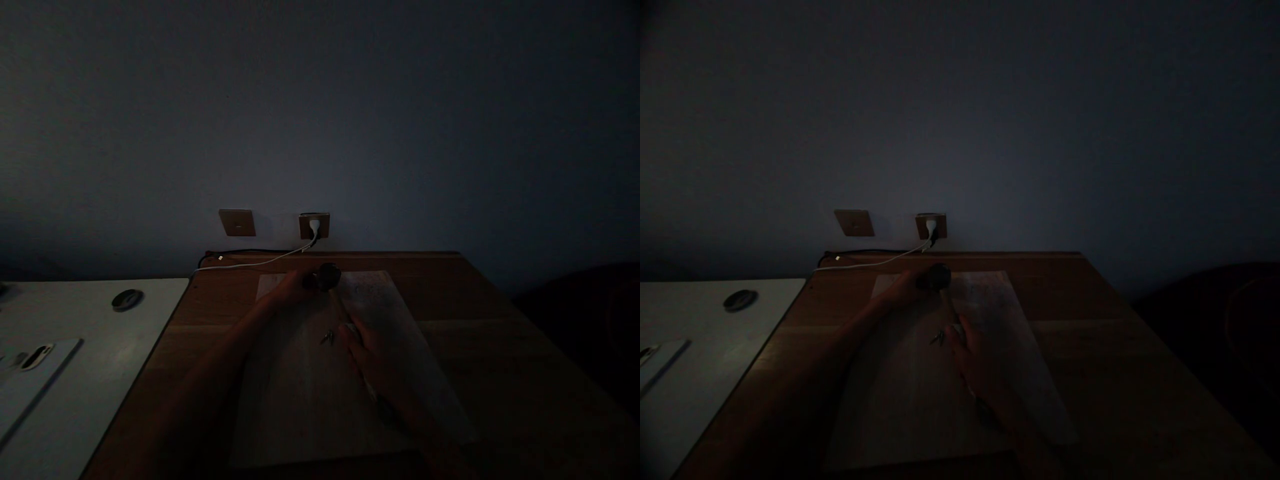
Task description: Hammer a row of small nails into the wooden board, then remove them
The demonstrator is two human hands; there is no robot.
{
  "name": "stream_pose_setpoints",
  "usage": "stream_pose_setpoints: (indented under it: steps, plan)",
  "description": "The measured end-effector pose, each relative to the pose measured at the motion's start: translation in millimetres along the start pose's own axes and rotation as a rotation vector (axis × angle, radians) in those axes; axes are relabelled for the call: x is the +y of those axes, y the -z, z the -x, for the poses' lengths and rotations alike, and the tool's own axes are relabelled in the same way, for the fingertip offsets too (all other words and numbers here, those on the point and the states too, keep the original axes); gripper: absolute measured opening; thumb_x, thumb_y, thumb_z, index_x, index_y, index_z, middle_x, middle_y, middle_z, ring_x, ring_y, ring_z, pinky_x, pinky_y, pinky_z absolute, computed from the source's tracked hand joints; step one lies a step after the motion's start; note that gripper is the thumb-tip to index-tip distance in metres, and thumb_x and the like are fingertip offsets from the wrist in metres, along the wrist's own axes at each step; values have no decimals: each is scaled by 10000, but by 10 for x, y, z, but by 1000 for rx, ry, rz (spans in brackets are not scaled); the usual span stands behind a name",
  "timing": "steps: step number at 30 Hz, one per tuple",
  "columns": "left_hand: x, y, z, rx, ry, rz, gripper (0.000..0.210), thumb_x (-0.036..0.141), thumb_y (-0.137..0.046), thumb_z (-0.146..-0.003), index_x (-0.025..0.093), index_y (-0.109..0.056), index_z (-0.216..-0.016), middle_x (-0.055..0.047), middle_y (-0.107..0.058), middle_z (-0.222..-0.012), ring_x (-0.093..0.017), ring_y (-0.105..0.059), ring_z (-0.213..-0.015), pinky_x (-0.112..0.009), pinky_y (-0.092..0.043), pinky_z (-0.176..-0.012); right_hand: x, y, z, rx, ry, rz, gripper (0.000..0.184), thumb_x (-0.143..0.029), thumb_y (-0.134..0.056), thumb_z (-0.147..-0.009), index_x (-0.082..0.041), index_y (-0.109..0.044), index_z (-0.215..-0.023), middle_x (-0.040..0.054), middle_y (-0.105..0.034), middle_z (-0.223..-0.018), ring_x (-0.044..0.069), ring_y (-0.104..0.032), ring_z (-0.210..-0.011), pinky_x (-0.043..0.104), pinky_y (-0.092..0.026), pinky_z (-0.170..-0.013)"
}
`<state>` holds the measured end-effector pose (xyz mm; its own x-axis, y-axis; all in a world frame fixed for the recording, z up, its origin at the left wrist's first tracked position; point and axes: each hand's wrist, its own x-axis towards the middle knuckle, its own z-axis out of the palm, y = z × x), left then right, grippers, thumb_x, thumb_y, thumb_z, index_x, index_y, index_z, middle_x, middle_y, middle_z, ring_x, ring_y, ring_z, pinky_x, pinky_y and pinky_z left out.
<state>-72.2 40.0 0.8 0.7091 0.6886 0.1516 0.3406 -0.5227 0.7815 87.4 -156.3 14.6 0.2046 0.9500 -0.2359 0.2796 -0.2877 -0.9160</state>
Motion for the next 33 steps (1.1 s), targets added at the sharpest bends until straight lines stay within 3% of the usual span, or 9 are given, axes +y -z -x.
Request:
stream_pose_setpoints:
  steps: [7,11,13,18,21,24,28,30,33]
  plan:
    - [213,216,33,-44,78,-256,378,240,-728,-735,151,-603,-1080,-76,-704,-987,-233,-668,-853,-318,-510,-733,-16,6,4,63,-8,-34,444,-633,-555,-882,-247,-633,-1087,-36,-566,-596,157,-542,-482,249,-403,-420]
    - [671,302,214,-324,-12,-435,329,371,-728,-785,179,-585,-1011,-61,-696,-938,-217,-667,-818,-283,-473,-659,-16,68,5,112,-32,-117,455,-686,-507,-889,-250,-603,-972,-68,-494,-554,131,-448,-402,246,-355,-367]
    - [911,200,328,-477,-54,-527,372,403,-739,-787,177,-595,-1045,-78,-713,-964,-239,-691,-840,-288,-484,-652,17,110,-25,168,-20,-96,480,-704,-502,-888,-247,-621,-968,-52,-528,-571,142,-494,-434,255,-386,-406]
    - [1155,-256,532,-491,-123,-755,320,192,-700,-852,142,-608,-1155,-137,-739,-1021,-278,-730,-903,-305,-532,-680,75,193,-124,295,80,-11,489,-689,-552,-856,-244,-703,-991,74,-735,-937,257,-685,-898,341,-516,-765]
    - [1101,-312,547,-479,-200,-775,267,79,-535,-925,141,-616,-1171,-127,-747,-972,-264,-737,-871,-310,-539,-677,69,195,-128,299,69,-16,456,-667,-552,-860,-254,-703,-982,75,-735,-962,265,-680,-932,354,-519,-784]
    - [956,-106,452,-458,-180,-762,306,64,-582,-868,149,-644,-1155,-129,-745,-1004,-283,-732,-908,-319,-539,-691,62,165,-98,282,-15,-66,446,-677,-578,-836,-258,-661,-964,32,-685,-791,217,-658,-714,302,-502,-586]
    - [556,234,232,-243,-128,-537,279,80,-633,-815,189,-696,-1064,-69,-739,-1032,-214,-708,-891,-282,-516,-740,60,117,-66,182,-66,-192,415,-669,-558,-853,-255,-579,-873,-59,-505,-553,125,-440,-392,250,-354,-370]
    - [302,293,146,-108,-59,-397,229,98,-630,-821,190,-715,-1013,-34,-744,-930,-177,-691,-821,-261,-500,-729,55,111,-60,166,-23,-195,398,-650,-551,-870,-253,-570,-852,-57,-499,-531,118,-429,-380,243,-348,-358]
    - [-5,250,97,-39,18,-235,207,113,-635,-807,176,-734,-978,-22,-743,-880,-158,-676,-775,-247,-494,-708,52,119,-61,181,4,-140,381,-626,-544,-888,-250,-569,-828,-42,-514,-521,122,-454,-394,238,-362,-364]
